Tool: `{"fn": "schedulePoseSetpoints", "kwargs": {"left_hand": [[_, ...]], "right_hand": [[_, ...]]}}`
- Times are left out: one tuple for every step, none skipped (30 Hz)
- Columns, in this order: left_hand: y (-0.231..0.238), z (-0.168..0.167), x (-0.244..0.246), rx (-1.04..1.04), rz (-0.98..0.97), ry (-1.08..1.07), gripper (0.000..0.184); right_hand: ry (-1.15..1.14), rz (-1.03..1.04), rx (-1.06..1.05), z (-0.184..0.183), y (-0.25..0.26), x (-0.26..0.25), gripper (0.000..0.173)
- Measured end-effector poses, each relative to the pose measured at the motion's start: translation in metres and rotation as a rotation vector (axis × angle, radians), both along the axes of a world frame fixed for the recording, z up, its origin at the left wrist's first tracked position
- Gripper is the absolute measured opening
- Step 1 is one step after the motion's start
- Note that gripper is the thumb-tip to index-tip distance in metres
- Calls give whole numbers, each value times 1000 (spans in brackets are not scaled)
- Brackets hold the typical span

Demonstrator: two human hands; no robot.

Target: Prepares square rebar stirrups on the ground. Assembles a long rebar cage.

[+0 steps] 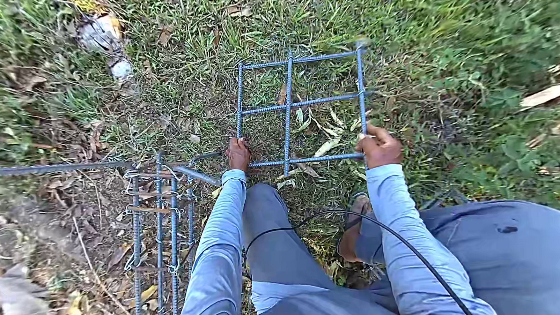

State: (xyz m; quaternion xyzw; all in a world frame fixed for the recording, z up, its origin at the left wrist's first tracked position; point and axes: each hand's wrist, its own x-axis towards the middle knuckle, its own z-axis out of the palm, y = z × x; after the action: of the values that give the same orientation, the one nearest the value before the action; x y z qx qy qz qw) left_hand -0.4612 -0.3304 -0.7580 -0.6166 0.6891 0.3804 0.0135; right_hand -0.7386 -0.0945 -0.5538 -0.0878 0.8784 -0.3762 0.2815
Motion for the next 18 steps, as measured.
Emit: {"fn": "schedulePoseSetpoints", "kwargs": {"left_hand": [[1, -1, 1, -8, -13, -4, 47], [1, -2, 3, -14, -27, -14, 47], [1, -2, 4, -20, -43, -31, 47], [1, -1, 5, -27, -64, -54, 46], [1, 3, 5, -24, -83, -79, 46], [1, 6, 4, -19, -94, -103, 45], [1, 7, 2, -10, -96, -121, 46], [2, 8, 1, -7, -95, -133, 46], [4, 8, 1, -11, -96, -145, 46], [4, 9, 0, -12, -101, -153, 45], [3, 10, -1, -6, -107, -159, 45], [2, 10, -2, 6, -106, -161, 45], [1, 10, -3, 18, -104, -166, 45], [0, 11, -3, 33, -101, -177, 45], [0, 13, -4, 45, -98, -194, 45], [0, 15, -5, 49, -97, -211, 46], [0, 18, -6, 49, -101, -228, 48], [0, 22, -7, 44, -109, -251, 50]], "right_hand": [[-35, -12, -5, -13, 10, -2, 42], [-72, -33, -7, -26, 17, -3, 43], [-106, -61, -5, -37, 23, -4, 43], [-142, -83, 4, -47, 26, -6, 44], [-168, -93, 21, -54, 29, -9, 45], [-179, -100, 33, -60, 31, -11, 44], [-181, -104, 37, -65, 32, -13, 44], [-186, -108, 41, -71, 34, -14, 44], [-193, -106, 55, -75, 37, -14, 44], [-192, -98, 75, -80, 40, -14, 44], [-190, -84, 97, -84, 42, -15, 45], [-178, -63, 119, -88, 44, -16, 46], [-154, -36, 145, -93, 46, -17, 46], [-128, -9, 182, -97, 48, -16, 46], [-117, 24, 237, -99, 48, -16, 46], [-110, 60, 302, -99, 47, -15, 46], [-103, 96, 364, -101, 46, -14, 47], [-90, 129, 421, -103, 46, -13, 48]]}}
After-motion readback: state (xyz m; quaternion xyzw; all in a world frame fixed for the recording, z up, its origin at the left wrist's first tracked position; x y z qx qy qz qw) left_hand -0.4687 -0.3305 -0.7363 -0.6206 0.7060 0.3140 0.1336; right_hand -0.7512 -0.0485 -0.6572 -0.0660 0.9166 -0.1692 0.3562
